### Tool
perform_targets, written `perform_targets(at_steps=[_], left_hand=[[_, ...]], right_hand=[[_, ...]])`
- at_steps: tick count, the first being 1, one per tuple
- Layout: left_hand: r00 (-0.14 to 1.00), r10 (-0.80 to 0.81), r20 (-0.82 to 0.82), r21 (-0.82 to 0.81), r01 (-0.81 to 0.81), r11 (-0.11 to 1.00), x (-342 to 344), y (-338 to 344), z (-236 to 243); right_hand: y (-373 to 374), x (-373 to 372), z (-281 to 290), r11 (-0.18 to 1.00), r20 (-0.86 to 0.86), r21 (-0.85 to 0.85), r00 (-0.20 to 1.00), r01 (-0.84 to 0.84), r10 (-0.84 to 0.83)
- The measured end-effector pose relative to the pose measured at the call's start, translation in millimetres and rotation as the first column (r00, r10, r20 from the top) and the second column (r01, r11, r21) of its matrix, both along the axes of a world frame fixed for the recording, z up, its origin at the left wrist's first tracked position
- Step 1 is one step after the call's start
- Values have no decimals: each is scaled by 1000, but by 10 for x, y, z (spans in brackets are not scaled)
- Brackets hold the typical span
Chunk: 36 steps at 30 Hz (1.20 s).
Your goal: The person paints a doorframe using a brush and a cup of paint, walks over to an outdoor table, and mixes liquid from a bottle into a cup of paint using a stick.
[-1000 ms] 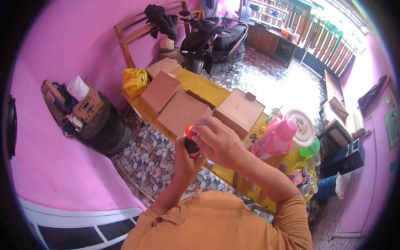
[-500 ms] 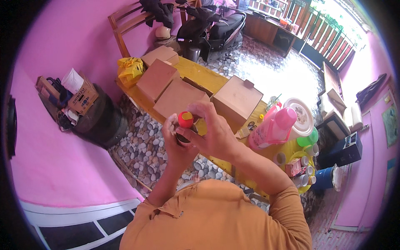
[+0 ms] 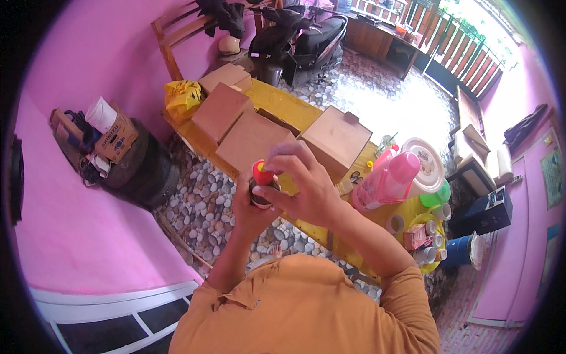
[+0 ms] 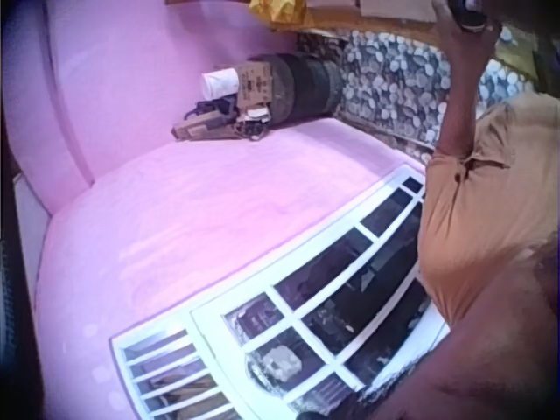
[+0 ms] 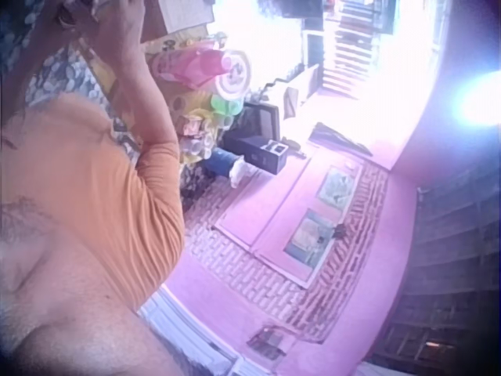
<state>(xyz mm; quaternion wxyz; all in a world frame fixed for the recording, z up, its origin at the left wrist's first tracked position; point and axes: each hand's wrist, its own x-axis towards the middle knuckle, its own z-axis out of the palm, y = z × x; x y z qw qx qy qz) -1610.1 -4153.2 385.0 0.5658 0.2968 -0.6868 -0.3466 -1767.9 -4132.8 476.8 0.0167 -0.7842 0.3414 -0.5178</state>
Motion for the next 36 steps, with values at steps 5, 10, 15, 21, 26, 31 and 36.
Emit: perform_targets(at_steps=[5,10,15,21,26,31,36], left_hand=[[999,-47,12,30,47,998,1,-6,-52],[997,-56,56,15,55,998,20,62,50],[993,-34,116,-5,35,999,47,115,122],[986,-67,154,0,68,998,79,136,105],[988,-111,109,23,109,994,49,144,70],[989,-118,86,-16,119,993,21,159,-22],[978,-170,123,-12,173,985,3,155,-19]], right_hand=[[36,-117,87,993,-65,115,997,-26,33],[98,-202,264,970,-203,243,977,-16,67],[166,-157,249,988,-287,147,958,50,-6],[137,-180,320,957,-300,288,945,-42,131],[98,-237,306,930,-292,355,934,-94,206],[93,-298,263,905,-305,411,919,-110,250],[112,-339,207,895,-342,441,909,-69,239]])
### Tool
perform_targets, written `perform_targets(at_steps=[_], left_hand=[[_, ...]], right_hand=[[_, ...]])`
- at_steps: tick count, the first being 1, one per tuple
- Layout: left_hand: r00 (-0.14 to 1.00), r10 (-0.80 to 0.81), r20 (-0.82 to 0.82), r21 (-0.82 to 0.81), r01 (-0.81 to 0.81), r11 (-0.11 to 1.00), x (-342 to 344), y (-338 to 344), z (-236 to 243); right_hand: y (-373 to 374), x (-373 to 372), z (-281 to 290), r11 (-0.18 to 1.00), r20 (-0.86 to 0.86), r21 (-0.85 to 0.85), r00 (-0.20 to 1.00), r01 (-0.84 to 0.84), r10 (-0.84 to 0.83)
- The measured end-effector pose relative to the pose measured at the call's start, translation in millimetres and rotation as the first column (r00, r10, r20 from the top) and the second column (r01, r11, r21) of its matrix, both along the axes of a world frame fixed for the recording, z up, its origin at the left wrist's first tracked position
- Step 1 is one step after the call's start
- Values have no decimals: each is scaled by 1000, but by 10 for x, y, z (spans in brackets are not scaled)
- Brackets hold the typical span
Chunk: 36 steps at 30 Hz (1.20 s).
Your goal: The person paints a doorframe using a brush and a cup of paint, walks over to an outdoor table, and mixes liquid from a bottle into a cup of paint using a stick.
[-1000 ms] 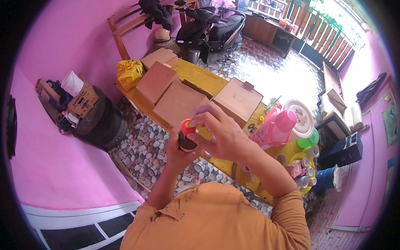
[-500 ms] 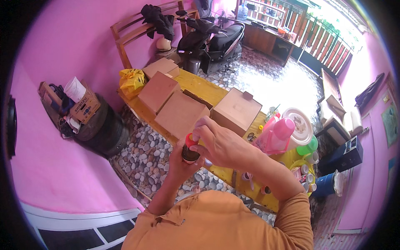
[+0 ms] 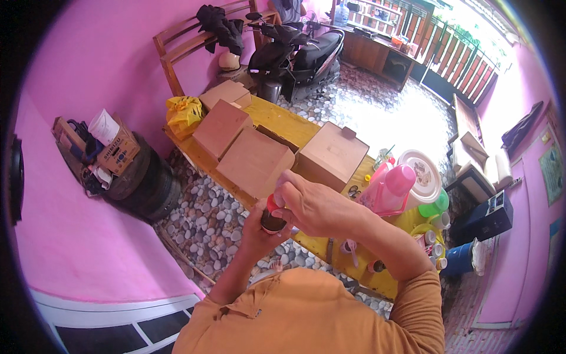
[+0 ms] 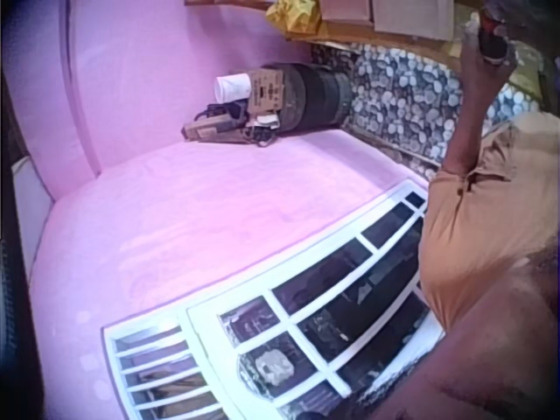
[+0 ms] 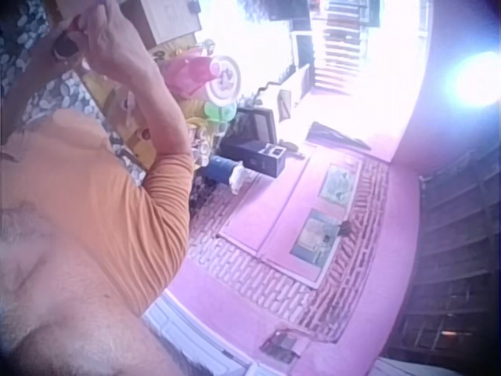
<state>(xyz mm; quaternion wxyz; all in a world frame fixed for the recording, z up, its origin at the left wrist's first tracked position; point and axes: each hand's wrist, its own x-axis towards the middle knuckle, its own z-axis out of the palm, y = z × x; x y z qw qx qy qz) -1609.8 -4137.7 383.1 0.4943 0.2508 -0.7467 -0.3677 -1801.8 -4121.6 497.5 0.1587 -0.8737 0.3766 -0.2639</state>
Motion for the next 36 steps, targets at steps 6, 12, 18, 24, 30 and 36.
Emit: perform_targets(at_steps=[6,12,18,24,30,36], left_hand=[[998,-4,-63,147,13,989,-42,11,-54],[996,29,-79,91,-22,996,-92,13,-2],[992,-41,-116,170,60,984,-93,44,-41],[989,-85,-124,153,104,983,-113,32,-81],[985,-97,-145,218,127,967,-135,78,-14],[990,-78,-116,297,109,949,-98,86,103]], right_hand=[[63,61,-131,979,209,-179,976,102,-64],[124,33,-239,927,221,-348,973,142,-66],[135,-7,-325,915,296,-349,950,204,-99],[150,-79,-325,926,303,-312,946,213,-116],[199,-14,-309,873,220,-390,950,293,-221],[148,-1,-252,905,269,-328,945,272,-187]])
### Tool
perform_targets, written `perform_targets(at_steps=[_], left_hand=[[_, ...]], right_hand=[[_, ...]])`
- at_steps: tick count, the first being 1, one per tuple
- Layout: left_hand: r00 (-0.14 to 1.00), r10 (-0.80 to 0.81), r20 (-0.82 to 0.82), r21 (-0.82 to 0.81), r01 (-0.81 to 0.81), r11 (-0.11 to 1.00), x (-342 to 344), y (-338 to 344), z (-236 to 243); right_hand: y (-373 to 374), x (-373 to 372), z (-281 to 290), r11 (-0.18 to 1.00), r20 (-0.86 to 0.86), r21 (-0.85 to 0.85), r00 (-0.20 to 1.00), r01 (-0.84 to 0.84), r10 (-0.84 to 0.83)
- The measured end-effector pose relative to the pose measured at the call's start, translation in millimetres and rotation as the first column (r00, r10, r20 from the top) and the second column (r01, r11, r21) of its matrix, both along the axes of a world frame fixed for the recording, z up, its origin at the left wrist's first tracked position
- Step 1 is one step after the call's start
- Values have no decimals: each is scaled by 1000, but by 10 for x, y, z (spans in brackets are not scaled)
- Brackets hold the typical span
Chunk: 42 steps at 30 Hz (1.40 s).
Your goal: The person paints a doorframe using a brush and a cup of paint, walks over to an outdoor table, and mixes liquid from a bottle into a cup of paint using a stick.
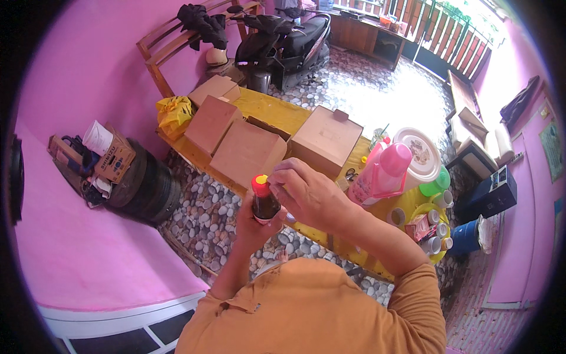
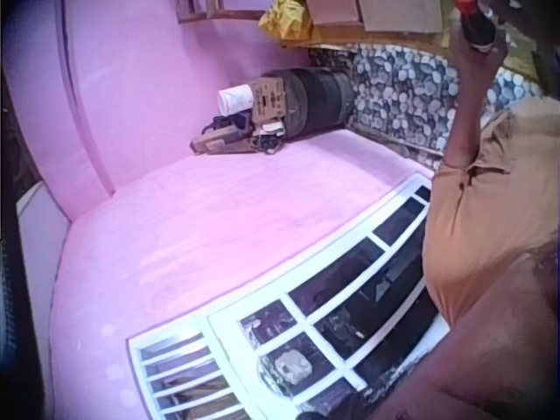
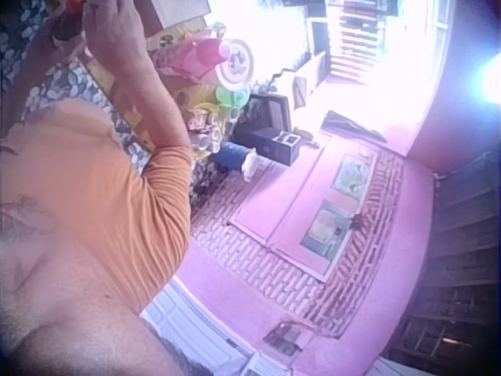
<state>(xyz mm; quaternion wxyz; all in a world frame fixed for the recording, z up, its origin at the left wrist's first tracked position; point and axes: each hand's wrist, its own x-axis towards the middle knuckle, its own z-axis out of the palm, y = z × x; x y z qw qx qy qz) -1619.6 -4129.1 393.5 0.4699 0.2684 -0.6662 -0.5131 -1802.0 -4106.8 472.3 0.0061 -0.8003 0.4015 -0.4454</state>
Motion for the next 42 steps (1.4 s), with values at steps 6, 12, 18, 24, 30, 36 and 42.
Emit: perform_targets(at_steps=[6,12,18,24,30,36,42], left_hand=[[997,-75,-36,152,79,985,4,-67,-38],[989,-132,-67,115,139,984,25,-124,67],[992,-125,-9,120,125,985,23,-108,15],[996,72,43,-137,-66,988,-105,-96,92],[985,171,-10,-173,-170,970,-213,-71,-12],[997,73,-8,-186,-73,980,-155,-154,-8],[990,-63,-127,-58,56,997,-106,-193,42]], right_hand=[[-53,-79,85,991,95,106,993,-87,77],[-98,-151,157,982,68,148,992,-120,111],[-180,-168,148,984,-12,116,990,-137,139],[-252,-104,43,984,52,83,987,-159,155],[-256,-130,-69,990,54,93,993,-110,106],[-252,-184,-55,968,108,143,975,-206,192],[-128,-72,94,973,197,155,971,-168,136]])
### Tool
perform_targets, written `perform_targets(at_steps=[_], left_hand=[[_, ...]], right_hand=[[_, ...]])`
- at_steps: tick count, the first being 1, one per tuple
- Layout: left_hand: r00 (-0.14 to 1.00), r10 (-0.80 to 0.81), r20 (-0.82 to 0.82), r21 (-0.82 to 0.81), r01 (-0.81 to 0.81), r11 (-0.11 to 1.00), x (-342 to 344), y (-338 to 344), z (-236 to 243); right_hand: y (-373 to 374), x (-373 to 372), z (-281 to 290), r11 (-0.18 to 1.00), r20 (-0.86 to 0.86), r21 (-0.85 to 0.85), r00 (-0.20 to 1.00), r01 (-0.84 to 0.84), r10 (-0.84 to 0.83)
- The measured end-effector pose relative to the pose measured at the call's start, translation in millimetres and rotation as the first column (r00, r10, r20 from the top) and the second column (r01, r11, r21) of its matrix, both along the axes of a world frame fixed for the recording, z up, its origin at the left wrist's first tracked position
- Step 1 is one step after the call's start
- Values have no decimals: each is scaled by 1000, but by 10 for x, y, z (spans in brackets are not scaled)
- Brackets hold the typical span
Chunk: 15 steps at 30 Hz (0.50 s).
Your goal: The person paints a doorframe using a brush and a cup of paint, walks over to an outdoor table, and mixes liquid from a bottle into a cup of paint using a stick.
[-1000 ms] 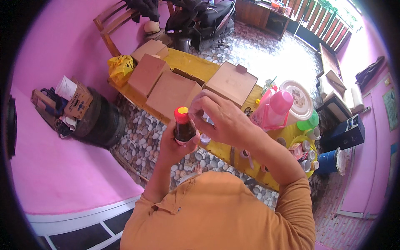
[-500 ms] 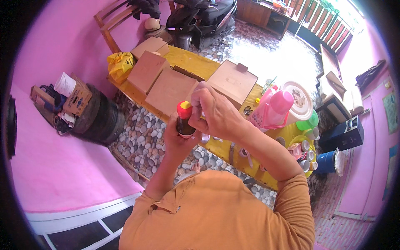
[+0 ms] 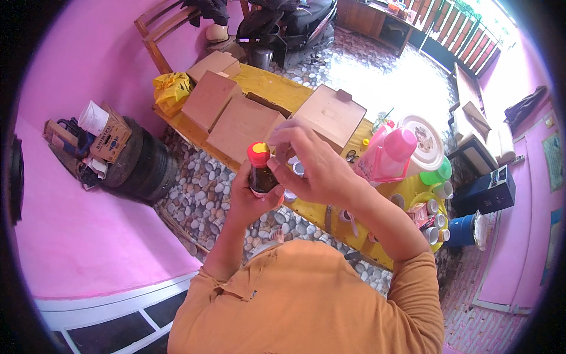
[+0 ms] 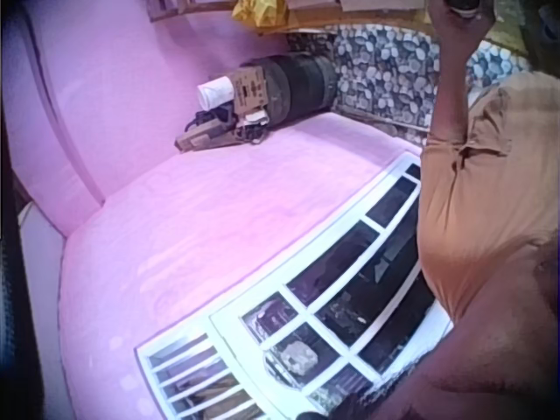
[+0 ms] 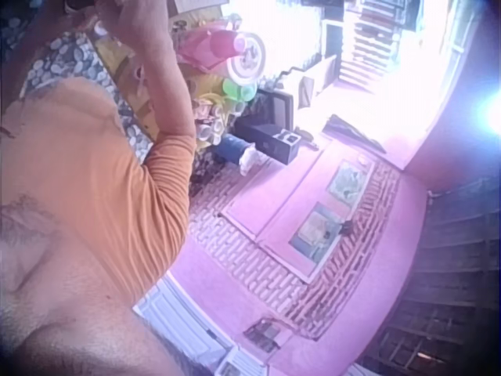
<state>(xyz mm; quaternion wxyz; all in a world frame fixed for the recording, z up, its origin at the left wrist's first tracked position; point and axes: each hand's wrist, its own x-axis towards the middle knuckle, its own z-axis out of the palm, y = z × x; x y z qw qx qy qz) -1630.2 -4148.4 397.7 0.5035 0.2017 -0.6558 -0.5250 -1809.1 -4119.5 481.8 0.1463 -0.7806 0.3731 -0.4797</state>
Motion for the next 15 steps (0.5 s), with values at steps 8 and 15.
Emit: perform_targets(at_steps=[8,15], left_hand=[[998,-60,32,58,58,997,33,5,-36],[983,40,181,-57,-30,998,39,-9,-42]], right_hand=[[159,-7,136,944,-391,-281,877,174,-278],[142,-78,296,936,-547,-337,787,106,-286]])
